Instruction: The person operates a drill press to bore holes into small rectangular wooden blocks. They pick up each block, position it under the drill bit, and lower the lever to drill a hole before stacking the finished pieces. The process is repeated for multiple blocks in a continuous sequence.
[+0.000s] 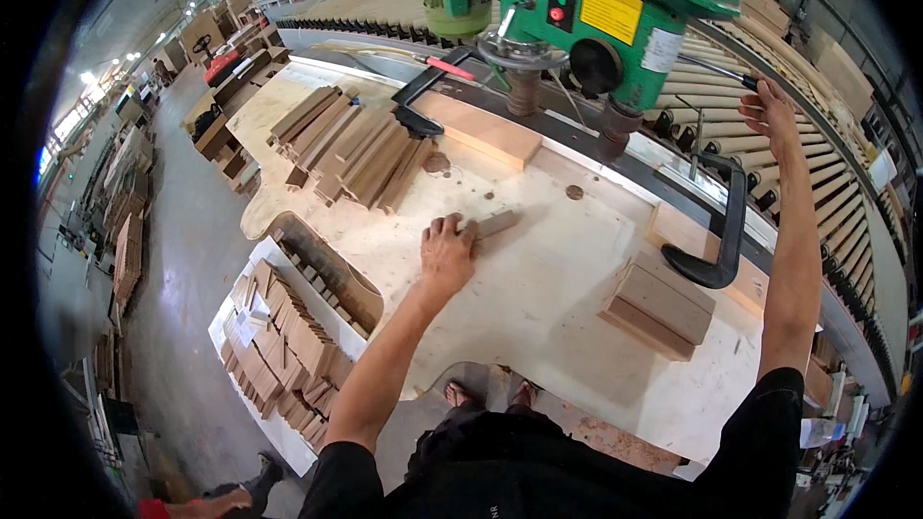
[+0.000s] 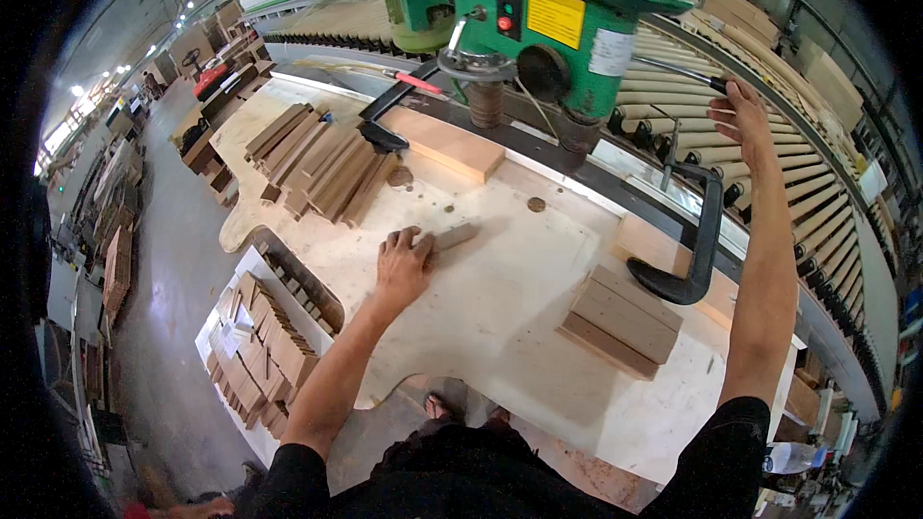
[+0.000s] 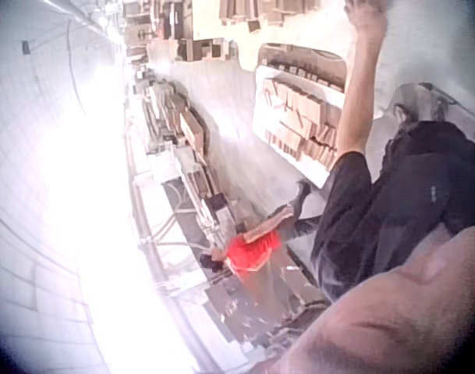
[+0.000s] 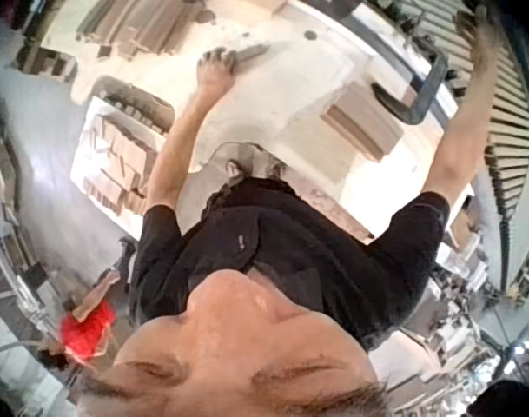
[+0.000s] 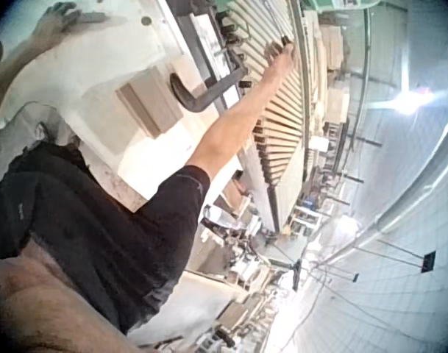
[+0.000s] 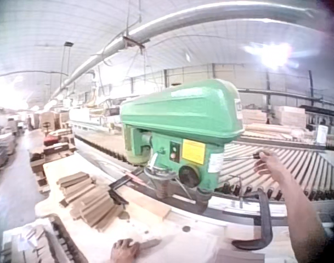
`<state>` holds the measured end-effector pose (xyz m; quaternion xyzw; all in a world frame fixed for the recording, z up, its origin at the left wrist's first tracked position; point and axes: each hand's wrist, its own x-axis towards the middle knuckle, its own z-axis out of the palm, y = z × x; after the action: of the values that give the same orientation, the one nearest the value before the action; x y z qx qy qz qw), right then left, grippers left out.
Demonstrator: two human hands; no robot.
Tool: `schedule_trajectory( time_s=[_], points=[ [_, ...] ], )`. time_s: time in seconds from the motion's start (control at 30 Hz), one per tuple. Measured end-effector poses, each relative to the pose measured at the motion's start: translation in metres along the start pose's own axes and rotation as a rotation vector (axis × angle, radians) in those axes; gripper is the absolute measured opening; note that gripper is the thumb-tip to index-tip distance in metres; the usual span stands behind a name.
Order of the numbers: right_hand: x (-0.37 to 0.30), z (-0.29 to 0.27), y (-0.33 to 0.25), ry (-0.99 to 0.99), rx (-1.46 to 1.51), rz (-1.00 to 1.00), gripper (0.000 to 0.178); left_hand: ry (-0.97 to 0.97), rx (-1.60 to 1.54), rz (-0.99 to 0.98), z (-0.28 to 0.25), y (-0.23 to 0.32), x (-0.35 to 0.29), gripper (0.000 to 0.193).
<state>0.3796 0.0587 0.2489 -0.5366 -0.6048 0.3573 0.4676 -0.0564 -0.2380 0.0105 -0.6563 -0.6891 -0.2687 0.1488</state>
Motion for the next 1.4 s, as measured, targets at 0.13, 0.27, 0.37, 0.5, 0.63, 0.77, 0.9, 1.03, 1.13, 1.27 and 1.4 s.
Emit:
schedule_trajectory(
  time_s=[0.13, 0.27, 0.37, 0.5, 0.63, 0.77, 0.9, 1.03, 1.13, 1.27, 1.4],
  points=[
    [0.0, -0.008, 0.009, -0.029, 0.027, -0.035, 0.043, -0.277, -0.102, -0.154, 0.01, 0.002, 0.009, 0.033],
    [0.008, -0.012, 0.018, -0.039, 0.037, -0.055, 0.039, -0.197, -0.151, 0.212, 0.03, 0.044, 0.057, 0.03],
    [0.012, -0.011, 0.023, -0.078, 0.008, -0.029, 0.04, -0.188, -0.202, 0.366, 0.068, 0.067, 0.099, 0.028],
    [0.021, -0.009, 0.035, 0.023, 0.009, -0.112, 0.051, -0.392, -0.15, 0.277, 0.144, 0.07, 0.125, 0.036],
    [0.019, -0.011, 0.048, 0.038, -0.146, -0.121, 0.061, -0.187, -0.006, 0.358, 0.186, 0.063, 0.132, 0.026],
    [0.02, -0.032, 0.056, 0.064, -0.328, -0.219, 0.062, -0.193, -0.175, 0.306, 0.143, 0.077, 0.155, 0.02],
    [0.018, -0.012, 0.047, 0.078, -0.351, -0.205, 0.059, -0.065, -0.325, 0.184, 0.154, 0.068, 0.168, 0.032],
    [0.042, -0.034, 0.045, 0.016, -0.624, -0.286, 0.049, -0.146, -0.18, 0.295, 0.162, 0.054, 0.187, 0.05],
    [0.052, -0.036, 0.046, 0.004, -0.916, -0.62, 0.04, -0.137, -0.162, 0.366, 0.169, 0.05, 0.192, 0.06],
    [0.043, -0.027, 0.042, -0.049, -0.932, -0.36, 0.036, -0.301, -0.088, 0.389, 0.163, 0.046, 0.198, 0.064],
    [0.022, 0.008, 0.08, -0.105, -0.978, -0.346, 0.036, -0.35, -0.034, 0.399, 0.159, 0.042, 0.198, 0.062]
  ],
)
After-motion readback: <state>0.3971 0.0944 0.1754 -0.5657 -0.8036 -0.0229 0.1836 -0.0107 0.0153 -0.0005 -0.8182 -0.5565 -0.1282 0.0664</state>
